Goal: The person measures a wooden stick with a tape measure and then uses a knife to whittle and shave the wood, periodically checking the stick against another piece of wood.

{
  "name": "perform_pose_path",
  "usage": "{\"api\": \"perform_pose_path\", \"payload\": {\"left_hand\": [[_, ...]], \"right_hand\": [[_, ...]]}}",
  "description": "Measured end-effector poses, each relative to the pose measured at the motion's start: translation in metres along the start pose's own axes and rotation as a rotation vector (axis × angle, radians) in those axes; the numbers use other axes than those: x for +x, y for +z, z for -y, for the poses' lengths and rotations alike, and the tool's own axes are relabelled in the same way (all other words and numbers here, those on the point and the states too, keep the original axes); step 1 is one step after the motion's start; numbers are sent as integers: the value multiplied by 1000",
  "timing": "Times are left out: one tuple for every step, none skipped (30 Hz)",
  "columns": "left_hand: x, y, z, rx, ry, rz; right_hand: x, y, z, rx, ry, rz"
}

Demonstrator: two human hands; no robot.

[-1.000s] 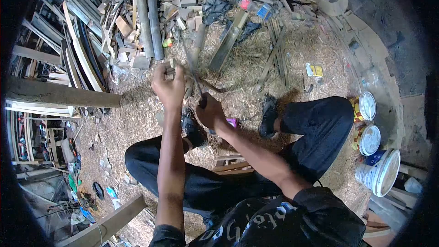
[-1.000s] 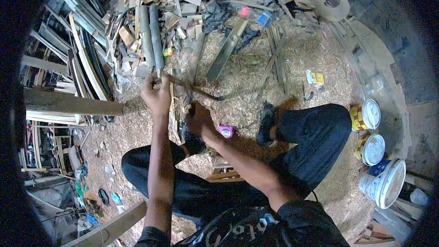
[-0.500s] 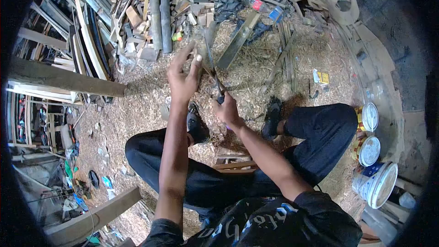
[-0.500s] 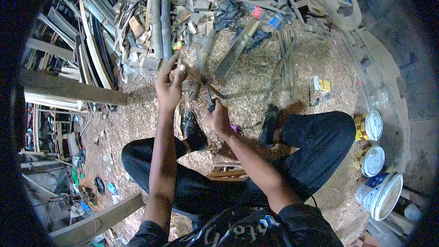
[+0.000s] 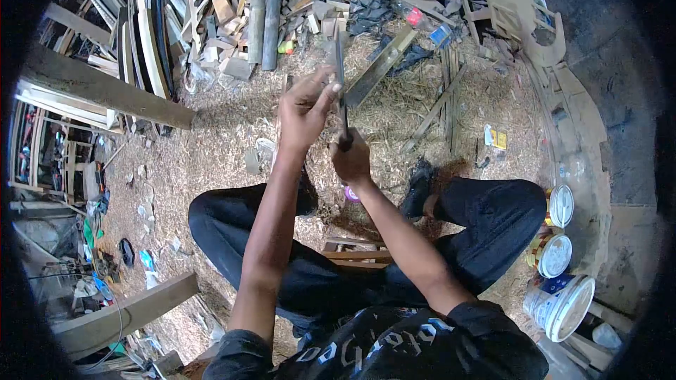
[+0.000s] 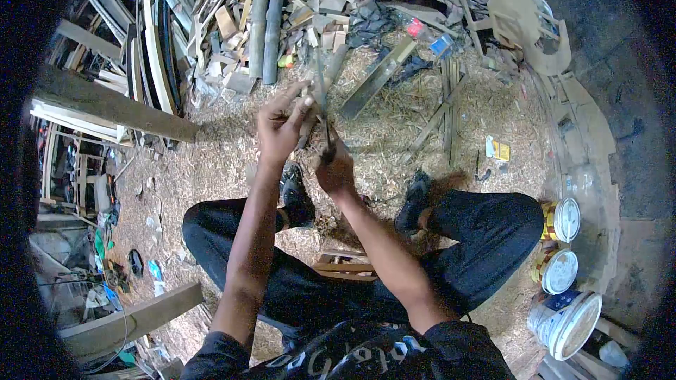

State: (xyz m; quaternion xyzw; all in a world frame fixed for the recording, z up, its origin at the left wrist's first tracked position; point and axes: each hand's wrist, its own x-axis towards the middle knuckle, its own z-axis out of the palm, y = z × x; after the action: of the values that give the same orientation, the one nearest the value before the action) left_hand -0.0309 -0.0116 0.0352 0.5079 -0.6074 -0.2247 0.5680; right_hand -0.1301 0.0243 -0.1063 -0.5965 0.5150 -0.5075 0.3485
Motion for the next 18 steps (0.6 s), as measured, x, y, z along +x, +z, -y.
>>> {"api": "perform_pose_path", "payload": {"left_hand": [[-2, 1, -5, -74, -90, -8], [-1, 2, -7, -146, -174, -16], [-1, 1, 4, -111, -149, -10], [1, -2, 11, -110, -150, -12], [2, -5, 17, -82, -128, -21], [4, -6, 15, -56, -100, -31], [5, -6, 8, -27, -129, -18], [8, -5, 9, -27, -122, -22], [7, -5, 12, 5, -65, -37], [4, -4, 14, 34, -12, -51], [2, -3, 11, -115, -246, -44], [2, -2, 6, -118, -249, -44], [4, -1, 2, -4, -126, -33], [3, 2, -1, 110, -2, -21], [1, 7, 2, 24, -16, -48], [0, 9, 2, 19, -10, -45], [0, 9, 4, -15, -27, -62], [0, 8, 6, -46, -48, -79]], "right_hand": [[-12, -9, -3, 189, 257, 139], [-17, -5, -46, 38, 104, 187], [-13, -5, -50, -6, 99, 177], [-11, -4, -50, -49, 99, 170], [-14, -3, -49, -50, 105, 172], [-14, 0, -47, -54, 208, 175], [-9, 5, -45, -55, 300, 177], [-9, 8, -42, 2, 307, 174], [-6, 5, -25, 73, 257, 174], [-4, -1, -3, 141, 211, 173], [-5, -1, 3, 138, 219, 175], [-2, 1, 6, 110, 158, 115], [-1, 2, 8, 82, 95, 55], [-7, 0, 9, 58, 159, 0], [-20, 5, -19, 22, 202, 38], [-22, 1, -22, -13, 241, 74], [-22, -9, -26, -126, 330, 164], [-16, -8, -26, -124, 325, 158]]}}
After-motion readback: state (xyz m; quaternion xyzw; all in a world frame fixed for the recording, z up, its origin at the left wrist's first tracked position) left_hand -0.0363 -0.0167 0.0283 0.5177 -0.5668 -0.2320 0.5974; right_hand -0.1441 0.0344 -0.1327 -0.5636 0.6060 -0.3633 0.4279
